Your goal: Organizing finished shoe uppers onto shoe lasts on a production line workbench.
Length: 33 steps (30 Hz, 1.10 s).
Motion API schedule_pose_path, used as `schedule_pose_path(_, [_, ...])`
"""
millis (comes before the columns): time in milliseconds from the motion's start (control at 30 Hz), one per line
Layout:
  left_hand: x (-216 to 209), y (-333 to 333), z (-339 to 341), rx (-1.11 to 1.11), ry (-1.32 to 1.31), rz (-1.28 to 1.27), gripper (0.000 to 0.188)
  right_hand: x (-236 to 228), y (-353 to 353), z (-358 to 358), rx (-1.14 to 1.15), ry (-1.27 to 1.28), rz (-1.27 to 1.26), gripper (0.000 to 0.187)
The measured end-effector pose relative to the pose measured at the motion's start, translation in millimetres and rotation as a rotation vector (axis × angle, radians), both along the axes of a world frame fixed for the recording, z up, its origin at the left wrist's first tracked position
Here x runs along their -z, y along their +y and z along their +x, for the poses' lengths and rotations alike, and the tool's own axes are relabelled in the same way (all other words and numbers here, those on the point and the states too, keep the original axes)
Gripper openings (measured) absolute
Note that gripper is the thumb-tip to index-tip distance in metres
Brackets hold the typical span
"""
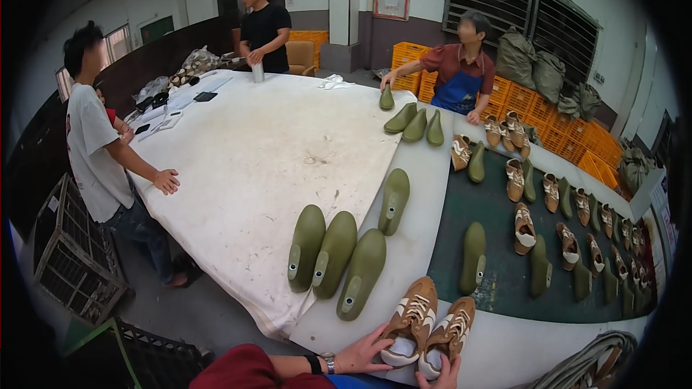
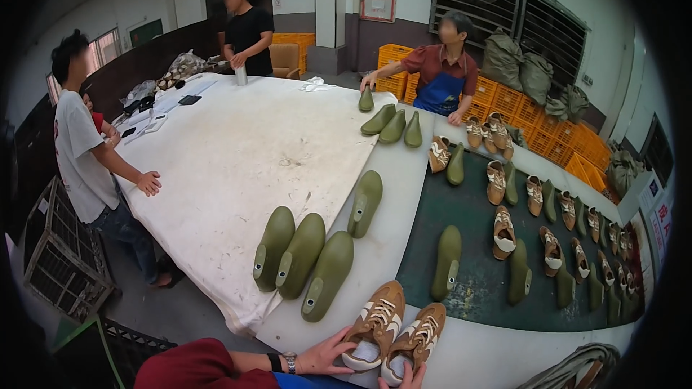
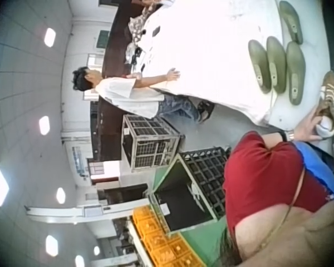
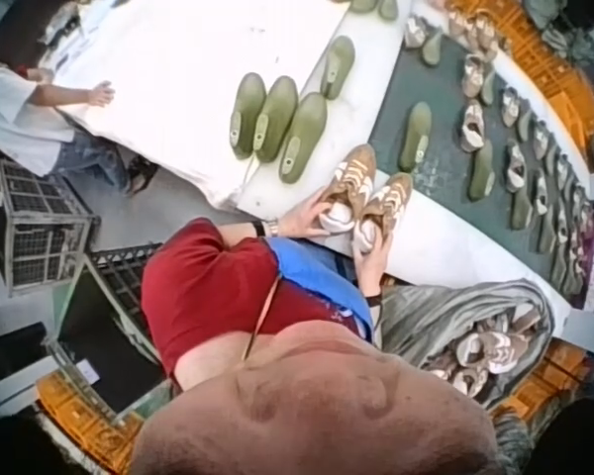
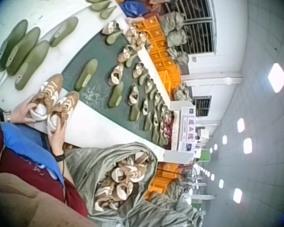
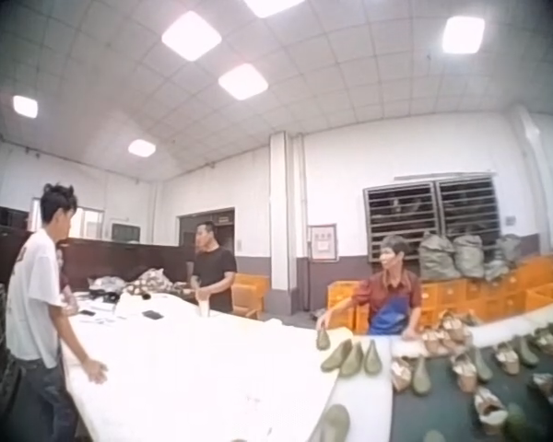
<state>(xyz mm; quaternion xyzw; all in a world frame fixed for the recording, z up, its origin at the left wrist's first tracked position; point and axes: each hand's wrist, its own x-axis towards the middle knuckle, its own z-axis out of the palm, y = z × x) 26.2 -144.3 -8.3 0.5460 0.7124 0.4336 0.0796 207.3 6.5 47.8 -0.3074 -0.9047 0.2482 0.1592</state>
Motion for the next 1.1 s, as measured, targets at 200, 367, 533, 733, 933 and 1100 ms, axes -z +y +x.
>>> schedule_pose_path(200, [6, 0, 0, -0.005, -0.010, -0.006, 0.063, 7, 0, 2, 0.007, 0.012, 0.007, 0.066])
schedule_pose_path(367, [9, 0, -1, -0.003, -0.009, -0.005, 0.063, 3, 0, 0, -0.001, 0.025, 0.001, 0.067])
schedule_pose_path(533, [8, 1, -2, -0.003, -0.014, -0.009, 0.063, 0, 3, -2, -0.009, 0.005, -0.041, 0.069])
schedule_pose_path(733, [6, 2, -4, 0.001, -0.010, 0.011, 0.061, -14, 20, 0, -0.055, -0.010, -0.051, 0.072])
schedule_pose_path(933, [5, -1, 1, 0.000, -0.001, 0.036, 0.062, -18, 32, 16, -0.102, -0.020, 0.180, 0.063])
schedule_pose_path(1100, [6, -4, 1, 0.014, -0.059, -0.021, 0.061, -34, 23, 23, -0.050, -0.116, 0.055, 0.040])
